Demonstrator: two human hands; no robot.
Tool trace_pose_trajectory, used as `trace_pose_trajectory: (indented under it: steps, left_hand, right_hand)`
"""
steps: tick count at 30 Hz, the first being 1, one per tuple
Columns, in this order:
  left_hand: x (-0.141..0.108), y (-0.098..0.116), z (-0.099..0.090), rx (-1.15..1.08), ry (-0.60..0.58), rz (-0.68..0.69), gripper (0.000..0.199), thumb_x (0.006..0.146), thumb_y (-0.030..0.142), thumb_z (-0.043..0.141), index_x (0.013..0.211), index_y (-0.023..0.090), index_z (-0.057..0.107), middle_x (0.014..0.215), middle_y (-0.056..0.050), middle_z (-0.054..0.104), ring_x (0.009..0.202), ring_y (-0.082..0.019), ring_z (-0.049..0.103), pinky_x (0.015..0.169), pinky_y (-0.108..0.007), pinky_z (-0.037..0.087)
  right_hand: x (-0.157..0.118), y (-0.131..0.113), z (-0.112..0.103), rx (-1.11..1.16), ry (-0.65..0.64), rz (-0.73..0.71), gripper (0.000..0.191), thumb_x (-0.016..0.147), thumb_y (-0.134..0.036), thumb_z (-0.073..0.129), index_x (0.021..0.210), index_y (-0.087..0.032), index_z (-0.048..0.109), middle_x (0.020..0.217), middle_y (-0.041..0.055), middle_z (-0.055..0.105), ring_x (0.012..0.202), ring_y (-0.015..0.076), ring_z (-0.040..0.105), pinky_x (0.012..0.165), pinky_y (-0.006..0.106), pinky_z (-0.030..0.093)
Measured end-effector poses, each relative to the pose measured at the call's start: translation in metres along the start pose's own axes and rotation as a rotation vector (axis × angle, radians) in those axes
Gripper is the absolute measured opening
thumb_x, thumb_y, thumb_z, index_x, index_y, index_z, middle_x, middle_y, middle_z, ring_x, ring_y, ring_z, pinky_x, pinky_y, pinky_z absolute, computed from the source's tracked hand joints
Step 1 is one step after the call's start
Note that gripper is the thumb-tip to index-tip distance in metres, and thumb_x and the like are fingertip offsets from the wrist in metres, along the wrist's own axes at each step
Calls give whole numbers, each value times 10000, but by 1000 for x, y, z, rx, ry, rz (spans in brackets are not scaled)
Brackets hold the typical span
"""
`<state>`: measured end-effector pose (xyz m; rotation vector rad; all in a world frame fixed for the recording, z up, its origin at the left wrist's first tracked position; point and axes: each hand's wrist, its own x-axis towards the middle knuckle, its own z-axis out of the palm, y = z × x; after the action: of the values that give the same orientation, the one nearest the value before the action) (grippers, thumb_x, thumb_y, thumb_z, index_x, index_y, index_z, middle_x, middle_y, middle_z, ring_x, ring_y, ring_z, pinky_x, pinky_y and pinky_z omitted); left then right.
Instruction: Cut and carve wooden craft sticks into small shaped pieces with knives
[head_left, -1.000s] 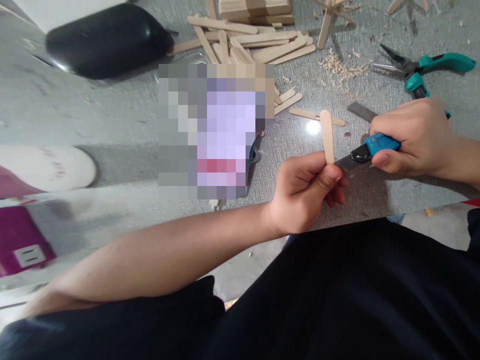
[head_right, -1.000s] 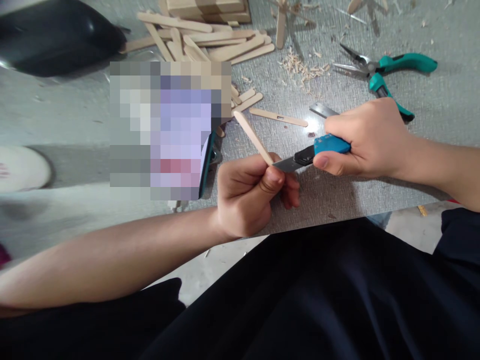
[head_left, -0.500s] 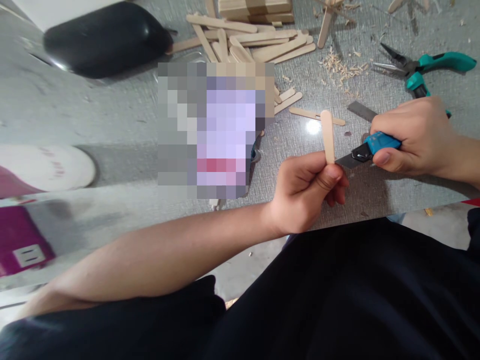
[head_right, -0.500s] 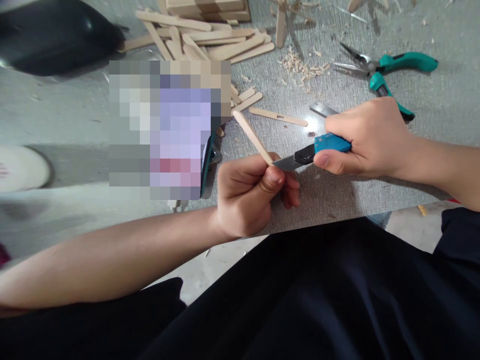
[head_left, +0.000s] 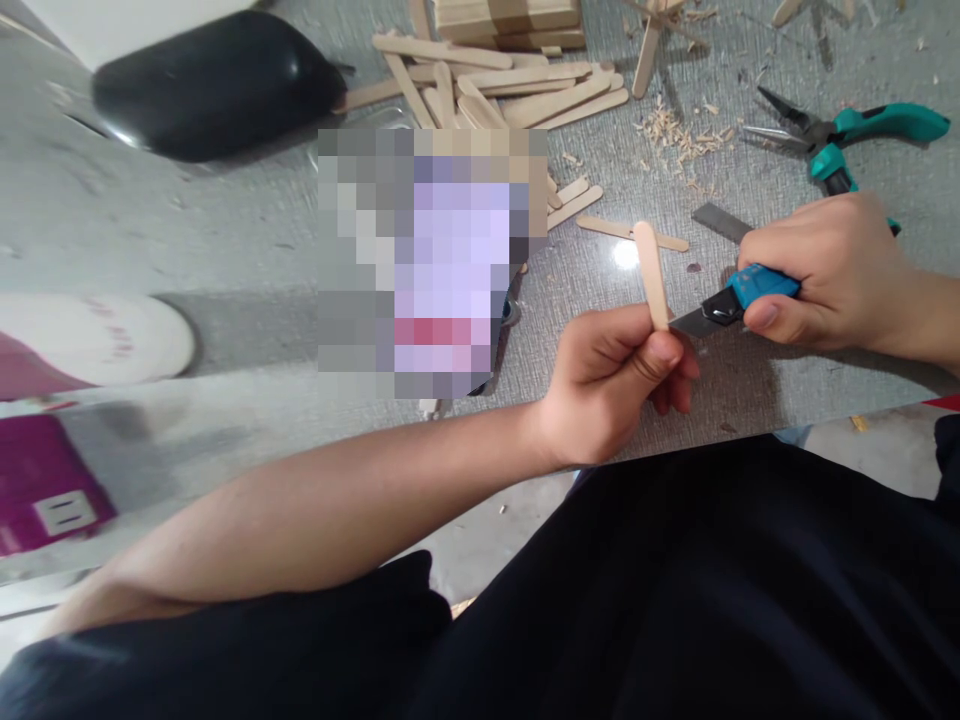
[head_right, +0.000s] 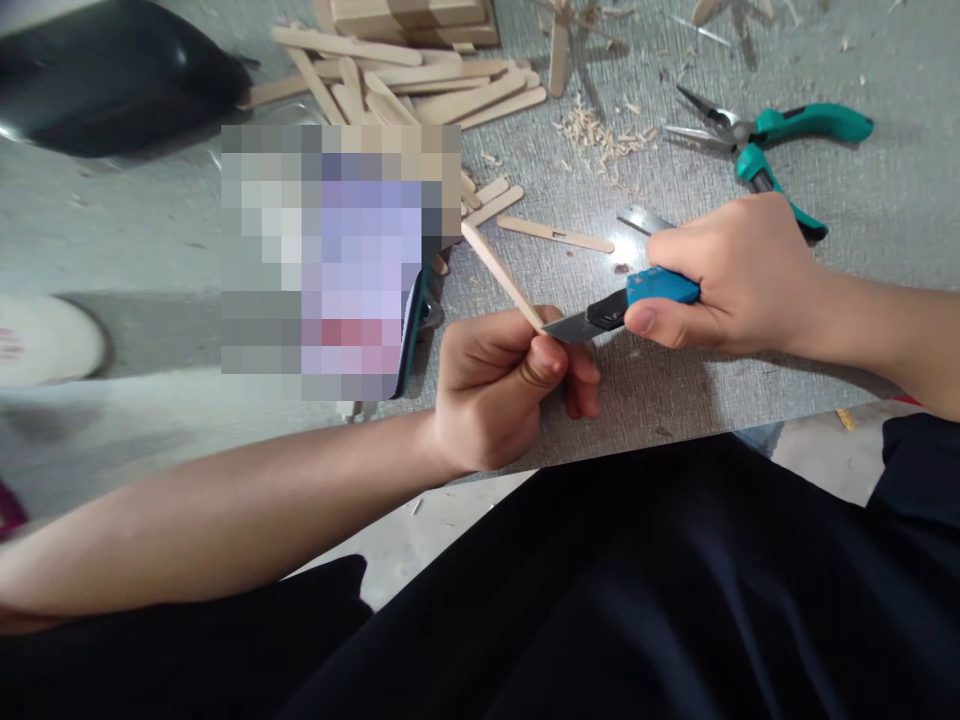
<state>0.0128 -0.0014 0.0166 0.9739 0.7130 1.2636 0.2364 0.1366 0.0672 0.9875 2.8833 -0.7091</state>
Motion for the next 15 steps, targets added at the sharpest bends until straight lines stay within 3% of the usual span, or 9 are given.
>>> trace_pose_trajectory:
  steps: [5, 15]
  left_hand:
    - [0, 2, 1, 20, -11, -45, 520, 1179, 560, 724, 833, 173, 731, 625, -4, 723, 480, -89, 647, 456, -166, 510]
    - [-5, 1, -1, 149, 16, -57, 534, 1160, 599, 741, 829, 180, 754, 588, 1, 690, 457, -99, 614, 462, -208, 469]
  right_hand:
    - [0, 5, 0, 8, -10, -39, 931, 961, -1093, 111, 721, -270, 474, 583, 34, 452, 614, 203, 434, 655, 414, 232]
    - [-4, 16, 8, -45, 2, -98, 945, 1002, -1065, 132, 740, -249, 531, 656, 53, 583, 634, 195, 495, 674, 410, 221]
